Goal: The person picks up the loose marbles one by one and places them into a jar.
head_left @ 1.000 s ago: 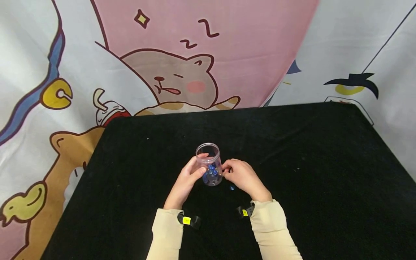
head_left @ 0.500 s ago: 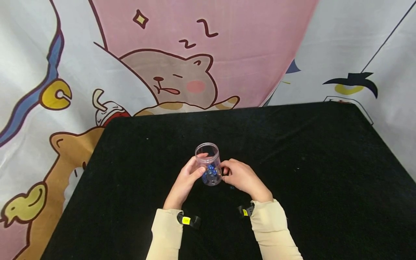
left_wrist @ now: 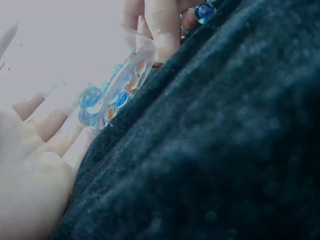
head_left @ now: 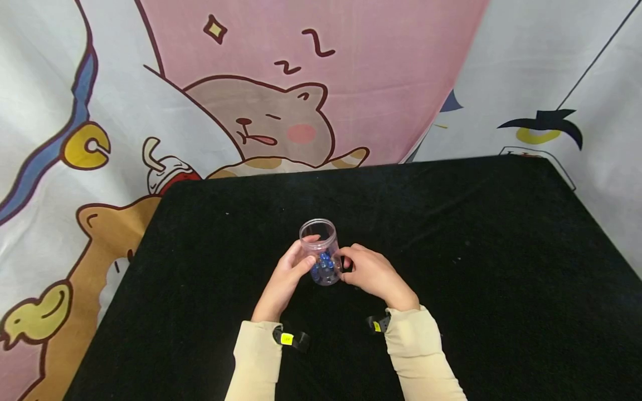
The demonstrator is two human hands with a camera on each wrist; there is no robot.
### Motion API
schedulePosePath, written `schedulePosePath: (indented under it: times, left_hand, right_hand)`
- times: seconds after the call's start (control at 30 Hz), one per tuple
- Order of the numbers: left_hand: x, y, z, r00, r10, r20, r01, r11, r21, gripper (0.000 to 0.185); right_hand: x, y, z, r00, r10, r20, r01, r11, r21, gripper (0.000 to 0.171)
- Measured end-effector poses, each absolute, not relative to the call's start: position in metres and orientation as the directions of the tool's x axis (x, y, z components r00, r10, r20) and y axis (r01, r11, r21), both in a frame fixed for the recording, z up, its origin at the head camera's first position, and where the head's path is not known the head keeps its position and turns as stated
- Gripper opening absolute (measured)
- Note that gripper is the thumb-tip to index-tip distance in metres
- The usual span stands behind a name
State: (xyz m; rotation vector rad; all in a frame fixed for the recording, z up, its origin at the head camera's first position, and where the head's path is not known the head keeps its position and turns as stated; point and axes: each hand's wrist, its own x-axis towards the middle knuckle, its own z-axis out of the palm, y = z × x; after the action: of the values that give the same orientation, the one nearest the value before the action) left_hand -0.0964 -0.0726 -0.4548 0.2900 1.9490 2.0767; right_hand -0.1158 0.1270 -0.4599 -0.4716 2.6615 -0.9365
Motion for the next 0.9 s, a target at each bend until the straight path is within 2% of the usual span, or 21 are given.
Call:
schedulePosePath:
  times: [0.37, 0.63, 0.9]
  left_hand:
    - [-0.098, -0.071, -0.455, -0.940, 0.335, -0.059, -0.081, -0.052, 0.995, 0.040]
    - [-0.099, -0.070, -0.458, -0.939, 0.343, -0.030, -0.053, -0.057, 0.997, 0.038]
    - [-0.102, -0.070, -0.476, -0.944, 0.331, 0.011, -0.021, -0.094, 0.995, 0.040]
  right_hand:
    - [-0.119, 0.132, -0.469, -0.951, -0.283, -0.126, -0.098, 0.660, -0.745, 0.020]
    - [-0.123, 0.134, -0.471, -0.957, -0.230, -0.176, 0.015, 0.567, -0.823, 0.017]
    - [-0.125, 0.136, -0.479, -0.969, -0.211, -0.125, 0.004, 0.499, -0.867, 0.015]
